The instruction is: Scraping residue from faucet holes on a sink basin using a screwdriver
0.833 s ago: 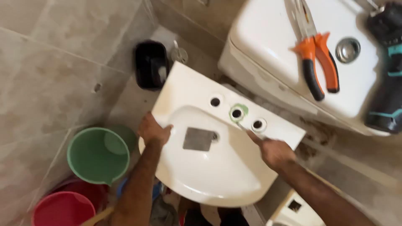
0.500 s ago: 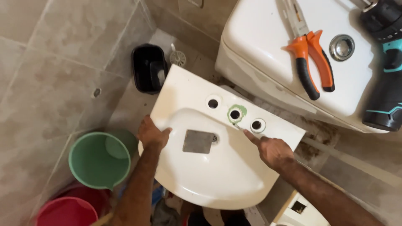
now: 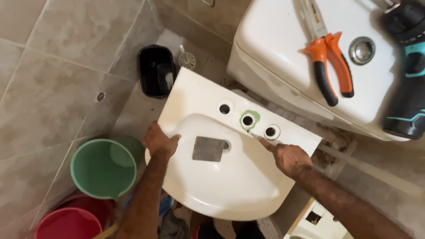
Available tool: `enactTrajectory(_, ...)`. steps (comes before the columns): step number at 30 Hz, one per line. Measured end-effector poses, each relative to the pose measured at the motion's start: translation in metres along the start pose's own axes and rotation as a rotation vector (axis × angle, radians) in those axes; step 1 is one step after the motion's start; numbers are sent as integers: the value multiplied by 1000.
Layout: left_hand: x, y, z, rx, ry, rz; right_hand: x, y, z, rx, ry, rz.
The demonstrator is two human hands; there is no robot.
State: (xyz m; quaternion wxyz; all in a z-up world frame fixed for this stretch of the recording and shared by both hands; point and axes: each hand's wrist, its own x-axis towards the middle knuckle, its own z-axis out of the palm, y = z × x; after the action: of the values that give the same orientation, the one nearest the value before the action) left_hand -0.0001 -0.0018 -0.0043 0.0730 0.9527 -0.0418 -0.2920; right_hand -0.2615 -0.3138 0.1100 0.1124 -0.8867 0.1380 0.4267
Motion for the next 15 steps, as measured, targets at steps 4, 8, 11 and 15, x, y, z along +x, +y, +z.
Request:
enactTrajectory(4,5,-5,3,-3,3,5,-2,-8,-27,130,-112,32)
enactTrajectory(8,13,-13,21,31,-25,-6,17,-26,-16,7,-169,-27)
enactTrajectory(11,4,-6,6,-37,14,16,-11,-16,-11,199,-166,47)
enactTrajectory(15,2,-23,19,-92,68,56,-37,-10,1,140,-177,29)
